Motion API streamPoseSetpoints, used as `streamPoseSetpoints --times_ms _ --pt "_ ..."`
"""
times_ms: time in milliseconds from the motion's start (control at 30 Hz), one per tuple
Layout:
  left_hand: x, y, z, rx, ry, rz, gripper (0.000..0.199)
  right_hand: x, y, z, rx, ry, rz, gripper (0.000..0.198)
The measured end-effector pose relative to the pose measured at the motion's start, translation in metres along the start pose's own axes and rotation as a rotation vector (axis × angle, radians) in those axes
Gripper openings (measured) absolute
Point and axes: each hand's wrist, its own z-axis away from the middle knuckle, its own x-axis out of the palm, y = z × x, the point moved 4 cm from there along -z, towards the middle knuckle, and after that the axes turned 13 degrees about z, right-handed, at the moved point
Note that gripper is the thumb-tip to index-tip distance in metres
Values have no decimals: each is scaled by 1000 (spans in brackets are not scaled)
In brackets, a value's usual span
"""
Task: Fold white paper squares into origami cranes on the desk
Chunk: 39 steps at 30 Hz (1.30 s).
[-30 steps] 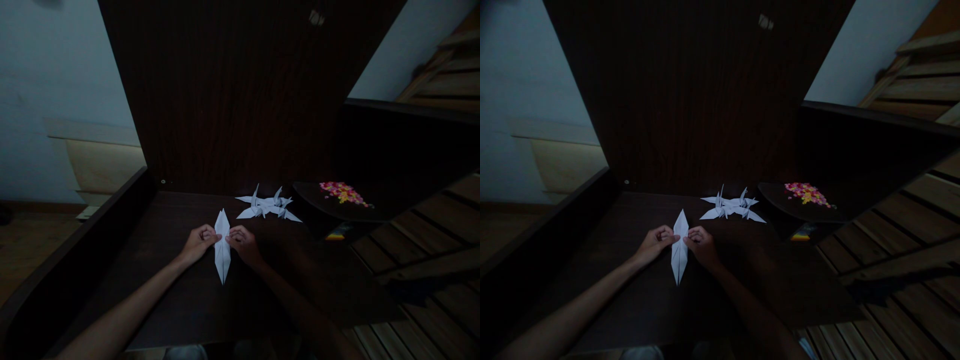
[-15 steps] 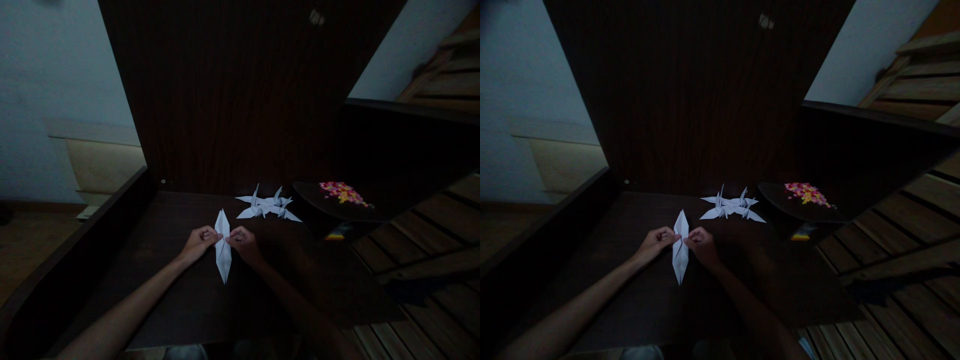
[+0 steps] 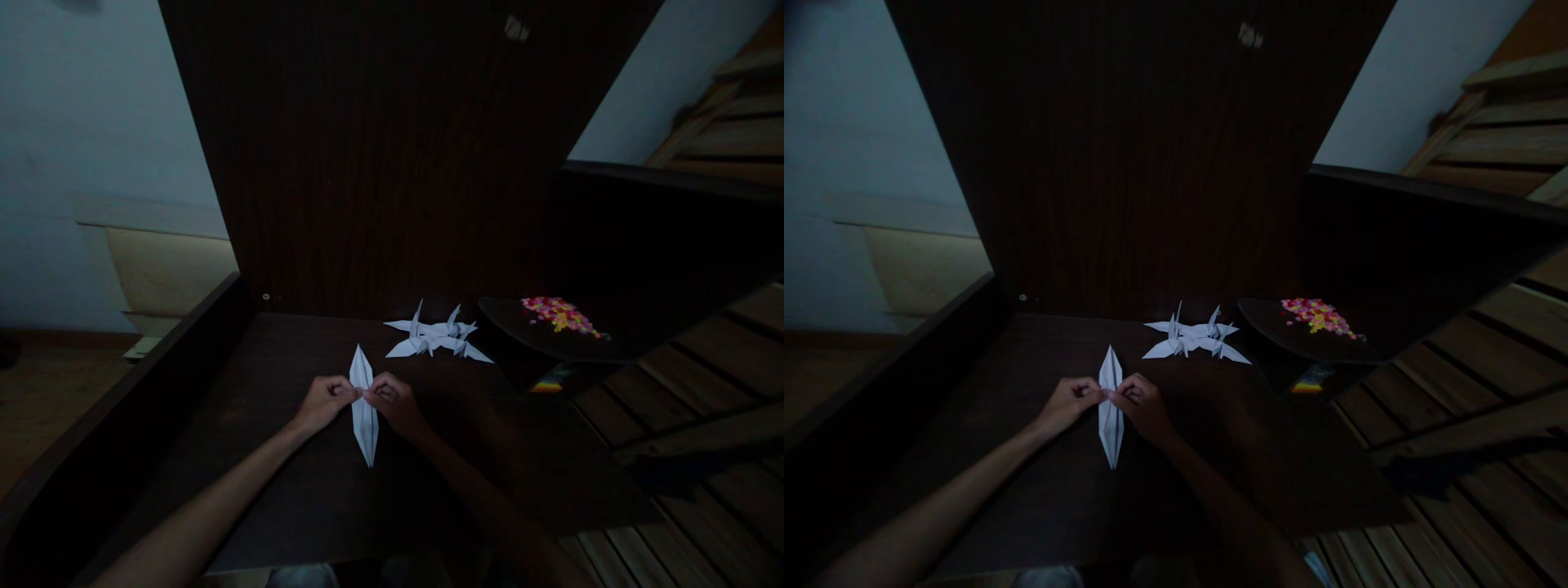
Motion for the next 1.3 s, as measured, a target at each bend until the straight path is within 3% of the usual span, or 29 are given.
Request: streamPoseSetpoints --times_ms 233,433,633,833,1000,1300 --pt "9 13 4 69 -121 47 39 -4 -8 2 -119 50 130 14" --pt "8 10 4 13 -140 99 34 -4 -15 4 -127 39 162 11" --pt "5 7 4 -7 -86 143 33 -8 -7 1 51 160 -148 46" --pt "8 12 6 22 -88 251 27 -8 -1 -4 181 71 -202 29" --pt "4 15 6 113 7 205 21 -7 1 -3 204 81 -271 26" --pt "5 12 5 68 4 250 23 -4 8 -4 233 32 -303 27"
